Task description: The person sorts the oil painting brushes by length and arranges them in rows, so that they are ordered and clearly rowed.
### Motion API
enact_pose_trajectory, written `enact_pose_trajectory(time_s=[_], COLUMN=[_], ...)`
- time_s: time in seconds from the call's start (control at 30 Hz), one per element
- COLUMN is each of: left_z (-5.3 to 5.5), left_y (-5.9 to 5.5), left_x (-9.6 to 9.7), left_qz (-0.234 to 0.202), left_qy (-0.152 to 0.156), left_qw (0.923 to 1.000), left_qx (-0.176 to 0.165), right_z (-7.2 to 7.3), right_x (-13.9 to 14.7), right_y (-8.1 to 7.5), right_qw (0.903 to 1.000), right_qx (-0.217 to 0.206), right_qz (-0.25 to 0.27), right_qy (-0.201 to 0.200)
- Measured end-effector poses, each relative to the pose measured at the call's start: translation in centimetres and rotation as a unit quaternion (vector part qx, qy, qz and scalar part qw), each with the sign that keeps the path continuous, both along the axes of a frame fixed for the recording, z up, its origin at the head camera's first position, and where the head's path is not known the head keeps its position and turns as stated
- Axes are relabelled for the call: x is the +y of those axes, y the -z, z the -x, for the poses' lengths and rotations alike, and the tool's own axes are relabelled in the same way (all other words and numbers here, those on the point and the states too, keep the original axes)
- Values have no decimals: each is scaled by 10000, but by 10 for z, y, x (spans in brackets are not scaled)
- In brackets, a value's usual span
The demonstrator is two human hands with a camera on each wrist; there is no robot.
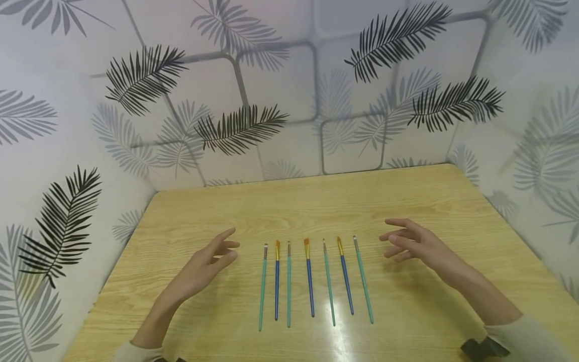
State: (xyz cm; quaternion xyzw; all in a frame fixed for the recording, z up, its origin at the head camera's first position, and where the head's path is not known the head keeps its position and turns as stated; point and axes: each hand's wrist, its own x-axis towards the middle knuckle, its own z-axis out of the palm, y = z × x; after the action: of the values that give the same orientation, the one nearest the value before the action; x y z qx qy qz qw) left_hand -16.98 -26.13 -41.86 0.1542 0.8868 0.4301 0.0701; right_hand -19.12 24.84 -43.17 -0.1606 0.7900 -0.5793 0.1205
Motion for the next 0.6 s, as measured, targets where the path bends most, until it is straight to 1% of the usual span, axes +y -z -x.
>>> enact_pose_trajectory(time_s=[0.13,0.27,0.43,0.6], left_z=[0,-1,-1,-2], left_y=[2,5,5,6], left_x=[3,7,10,11], left_qz=[11,50,146,134], left_qy=[-4,41,68,107], left_qw=[9999,9997,9996,9996], left_qx=[-121,-239,-218,-236], right_z=[1,0,0,0], right_x=[-3,-5,-6,-8], right_y=[2,5,7,8], right_qw=[10000,9999,9999,9999], right_qx=[46,-3,-82,-142], right_qz=[38,63,53,37], right_qy=[-53,-85,-55,-51])
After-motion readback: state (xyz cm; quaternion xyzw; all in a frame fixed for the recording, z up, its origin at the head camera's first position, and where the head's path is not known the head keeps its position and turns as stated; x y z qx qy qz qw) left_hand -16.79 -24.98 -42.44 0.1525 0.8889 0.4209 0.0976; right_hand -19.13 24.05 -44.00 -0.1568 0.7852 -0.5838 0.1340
